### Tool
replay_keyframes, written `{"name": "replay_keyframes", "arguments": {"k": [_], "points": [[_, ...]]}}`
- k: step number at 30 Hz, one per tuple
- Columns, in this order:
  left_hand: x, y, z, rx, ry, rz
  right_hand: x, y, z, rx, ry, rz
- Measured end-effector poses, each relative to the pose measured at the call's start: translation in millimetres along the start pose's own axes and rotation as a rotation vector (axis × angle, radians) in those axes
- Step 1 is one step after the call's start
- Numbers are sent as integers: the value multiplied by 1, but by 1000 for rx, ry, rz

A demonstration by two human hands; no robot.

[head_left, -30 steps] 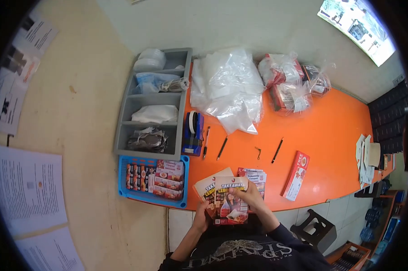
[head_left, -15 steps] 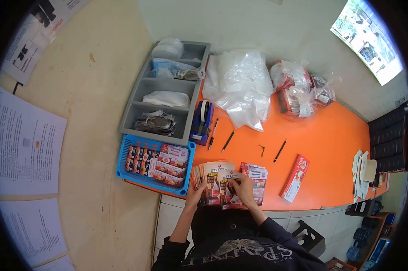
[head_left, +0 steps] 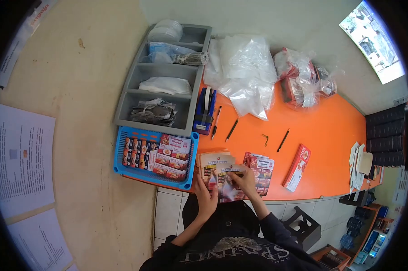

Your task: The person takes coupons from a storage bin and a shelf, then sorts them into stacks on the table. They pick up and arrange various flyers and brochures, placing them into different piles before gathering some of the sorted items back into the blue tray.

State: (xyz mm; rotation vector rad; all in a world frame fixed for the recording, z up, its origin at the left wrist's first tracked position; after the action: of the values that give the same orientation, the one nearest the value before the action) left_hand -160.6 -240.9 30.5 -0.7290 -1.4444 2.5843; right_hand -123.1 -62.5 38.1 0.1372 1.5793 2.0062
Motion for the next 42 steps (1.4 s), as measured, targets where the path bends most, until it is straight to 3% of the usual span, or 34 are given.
{"name": "replay_keyframes", "arguments": {"k": [3, 5, 7, 10, 11, 15, 18, 19, 24, 27, 29, 30, 33, 36, 37, 40, 42], "points": [[-3, 6, 7, -3, -69, 26, 1, 0, -13, -102, -31, 117], [-1, 8, 9, -2, -14, 49, 1, 15, 3, -469, -230, 449], [-1, 9, 11, -27, 15, 66, -1, 18, 9, -382, -315, 468], [1, 7, 7, -110, 69, 76, 0, -1, -13, 141, -19, 9], [1, 6, 5, -140, 119, 77, 0, 2, -20, 125, 53, 10], [2, 0, 1, -128, 191, 57, -1, -10, -14, 209, -106, 17], [-1, -9, 0, -44, 154, 24, -3, -34, -4, 105, -142, 29], [-1, -7, -1, -37, 163, 36, -6, -9, -1, 127, -146, 22], [-8, -2, -1, 0, 239, 110, -11, -2, 16, 201, -350, 97], [-17, -27, 17, 8, 263, -41, -16, -13, 27, 200, -421, 161], [-20, -42, 31, 44, 306, -28, -22, -18, 37, 187, -453, 201], [-20, -50, 35, 63, 325, -24, -24, -15, 39, 306, -427, 137], [-20, -74, 41, -290, 399, -27, -43, 25, 44, 642, -351, 2], [-28, -81, 17, -704, 677, 238, -74, 36, 21, 568, -67, -117], [-24, -103, 31, -722, 506, 127, -81, 42, 12, 537, 16, -88], [-27, -100, 36, -426, 543, 94, -91, 68, -11, 362, 176, 18], [-21, -90, 48, -476, 452, 90, -95, 69, -21, 164, 315, 69]]}}
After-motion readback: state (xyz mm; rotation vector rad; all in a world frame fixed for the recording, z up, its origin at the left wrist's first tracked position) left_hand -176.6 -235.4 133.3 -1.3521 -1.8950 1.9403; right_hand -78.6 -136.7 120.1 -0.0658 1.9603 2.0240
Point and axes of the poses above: each hand's wrist, its own x-axis towards the middle knuckle, its own z-axis out of the back of the hand, y = z × x, the point moved 8 cm from there along x, towards the middle knuckle, and after that the axes turned 12 degrees about z, right-handed, at the moved point
